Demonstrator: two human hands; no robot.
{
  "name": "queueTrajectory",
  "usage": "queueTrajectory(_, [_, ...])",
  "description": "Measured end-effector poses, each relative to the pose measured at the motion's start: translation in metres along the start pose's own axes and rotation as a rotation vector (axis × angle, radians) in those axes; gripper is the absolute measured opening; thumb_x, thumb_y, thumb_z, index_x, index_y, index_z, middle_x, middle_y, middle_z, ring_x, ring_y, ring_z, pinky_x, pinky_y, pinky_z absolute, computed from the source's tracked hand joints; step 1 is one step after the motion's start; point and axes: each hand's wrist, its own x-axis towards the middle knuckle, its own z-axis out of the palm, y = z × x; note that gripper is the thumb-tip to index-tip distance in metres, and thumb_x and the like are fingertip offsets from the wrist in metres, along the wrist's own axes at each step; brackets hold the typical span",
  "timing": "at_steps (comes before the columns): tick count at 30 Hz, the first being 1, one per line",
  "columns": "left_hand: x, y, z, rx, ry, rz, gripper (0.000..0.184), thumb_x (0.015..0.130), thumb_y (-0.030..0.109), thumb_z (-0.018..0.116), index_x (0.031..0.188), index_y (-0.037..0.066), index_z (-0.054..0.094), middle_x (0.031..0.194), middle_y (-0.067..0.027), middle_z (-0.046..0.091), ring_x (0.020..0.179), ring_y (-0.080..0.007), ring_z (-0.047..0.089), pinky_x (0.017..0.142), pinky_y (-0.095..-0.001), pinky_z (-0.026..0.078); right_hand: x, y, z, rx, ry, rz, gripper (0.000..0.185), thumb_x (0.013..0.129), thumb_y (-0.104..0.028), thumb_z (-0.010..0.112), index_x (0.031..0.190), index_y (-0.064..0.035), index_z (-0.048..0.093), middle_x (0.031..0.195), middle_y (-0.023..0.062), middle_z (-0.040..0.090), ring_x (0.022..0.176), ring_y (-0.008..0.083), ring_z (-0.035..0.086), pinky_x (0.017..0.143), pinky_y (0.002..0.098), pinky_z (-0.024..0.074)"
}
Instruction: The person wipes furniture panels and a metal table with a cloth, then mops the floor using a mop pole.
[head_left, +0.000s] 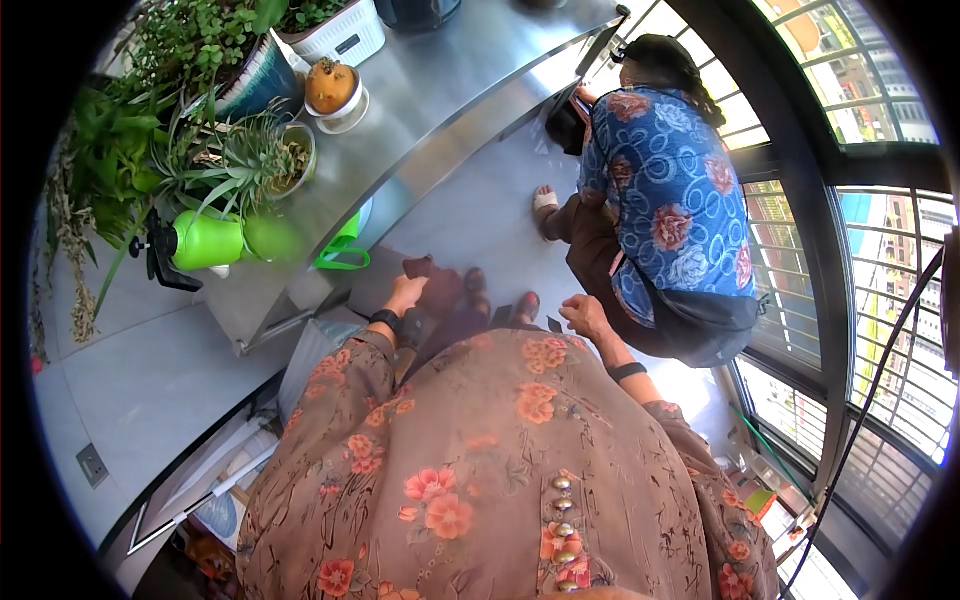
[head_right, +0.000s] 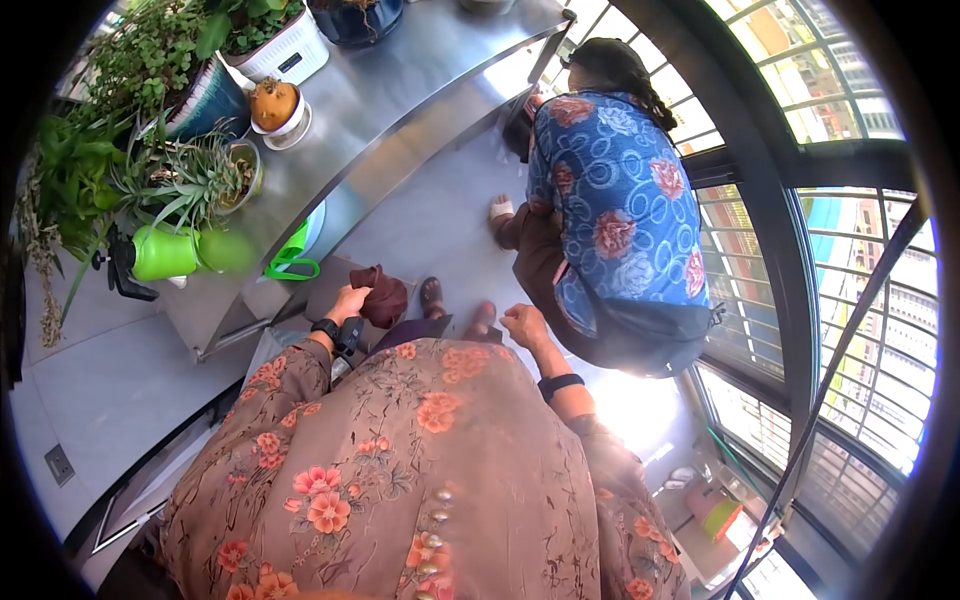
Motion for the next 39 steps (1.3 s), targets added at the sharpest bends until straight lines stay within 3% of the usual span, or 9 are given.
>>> queueTrajectory(3, [-0.004,0.004,0.003,0.005,-0.004,0.003,0.022,0.076,0.010,0.061,0.089,-0.008,0.059,0.082,-0.0121,0.062,0.071,-0.0197,0.061,0.059,-0.0337,0.049,0.002,0.010,0.000,-0.059,0.076,-0.048,0.028,0.070,-0.023,0.063,0.087,0.0002,0.066,0.073,0.0152,0.064,0.062,0.0221,0.063,0.065,0.0321,0.0496])
queueTrajectory(9, [-0.002,0.003,0.004,-0.017,-0.011,0.037,0.022,0.076,0.010,0.062,0.089,-0.008,0.059,0.081,-0.0114,0.062,0.070,-0.0200,0.061,0.058,-0.0336,0.049,-0.001,0.010,-0.006,-0.068,0.051,-0.053,0.028,0.069,-0.023,0.063,0.085,-0.0002,0.066,0.073,0.0158,0.065,0.068,0.0249,0.063,0.068,0.0336,0.0491])
queueTrajectory(19, [-0.003,0.064,0.017,-0.388,-0.001,0.068,0.021,0.075,0.004,0.060,0.094,-0.005,0.059,0.085,-0.0103,0.061,0.071,-0.0196,0.060,0.062,-0.0333,0.050,0.000,-0.004,-0.005,-0.074,0.029,-0.061,0.029,0.069,-0.024,0.063,0.085,-0.0002,0.066,0.073,0.0162,0.065,0.072,0.0258,0.064,0.069,0.0335,0.0489])
queueTrajectory(20, [0.006,0.065,0.015,-0.324,0.025,0.108,0.022,0.076,0.005,0.059,0.096,-0.003,0.059,0.087,-0.0098,0.062,0.073,-0.0201,0.061,0.064,-0.0336,0.050,-0.001,-0.006,-0.005,-0.075,0.027,-0.059,0.029,0.069,-0.024,0.063,0.085,-0.0002,0.066,0.073,0.0162,0.065,0.072,0.0258,0.064,0.069,0.0335,0.0489])
queueTrajectory(21, [0.014,0.068,0.013,-0.281,0.001,0.119,0.025,0.081,0.007,0.054,0.105,0.000,0.055,0.101,-0.0126,0.060,0.089,-0.0270,0.062,0.077,-0.0428,0.052,-0.002,-0.008,-0.005,-0.098,0.036,-0.067,0.029,0.069,-0.024,0.063,0.086,-0.0003,0.066,0.074,0.0162,0.065,0.072,0.0258,0.064,0.070,0.0335,0.0488])
queueTrajectory(29, [0.011,0.086,0.023,-0.304,-0.043,0.070,0.025,0.082,0.008,0.054,0.106,0.002,0.055,0.101,-0.0117,0.061,0.089,-0.0262,0.062,0.075,-0.0425,0.052,0.006,-0.010,0.001,-0.144,0.027,-0.052,0.031,0.072,-0.022,0.064,0.092,0.0014,0.064,0.080,0.0149,0.065,0.072,0.0233,0.063,0.068,0.0319,0.0500])
queueTrajectory(32, [0.009,0.075,0.022,-0.310,-0.053,-0.029,0.025,0.081,0.007,0.054,0.105,0.002,0.056,0.099,-0.0113,0.061,0.087,-0.0261,0.063,0.073,-0.0432,0.053,0.007,-0.012,0.002,-0.092,0.027,-0.012,0.032,0.071,-0.029,0.064,0.088,-0.0014,0.066,0.078,0.0167,0.065,0.076,0.0263,0.064,0.071,0.0339,0.0488])
queueTrajectory(34, [0.003,0.068,0.020,-0.294,-0.054,-0.051,0.025,0.081,0.007,0.054,0.105,0.002,0.056,0.098,-0.0113,0.061,0.086,-0.0262,0.063,0.073,-0.0432,0.053,0.007,-0.017,0.002,-0.176,0.033,-0.077,0.031,0.073,-0.021,0.064,0.094,0.0015,0.064,0.081,0.0138,0.065,0.071,0.0215,0.063,0.065,0.0312,0.0505])
queueTrajectory(39, [-0.004,0.047,0.009,-0.217,-0.056,-0.059,0.021,0.080,0.004,0.053,0.100,-0.002,0.057,0.095,-0.0128,0.062,0.083,-0.0265,0.063,0.070,-0.0405,0.053,0.011,-0.024,-0.001,-0.123,0.006,-0.056,0.030,0.074,-0.020,0.063,0.095,0.0025,0.063,0.078,0.0131,0.065,0.071,0.0210,0.062,0.063,0.0310,0.0504])
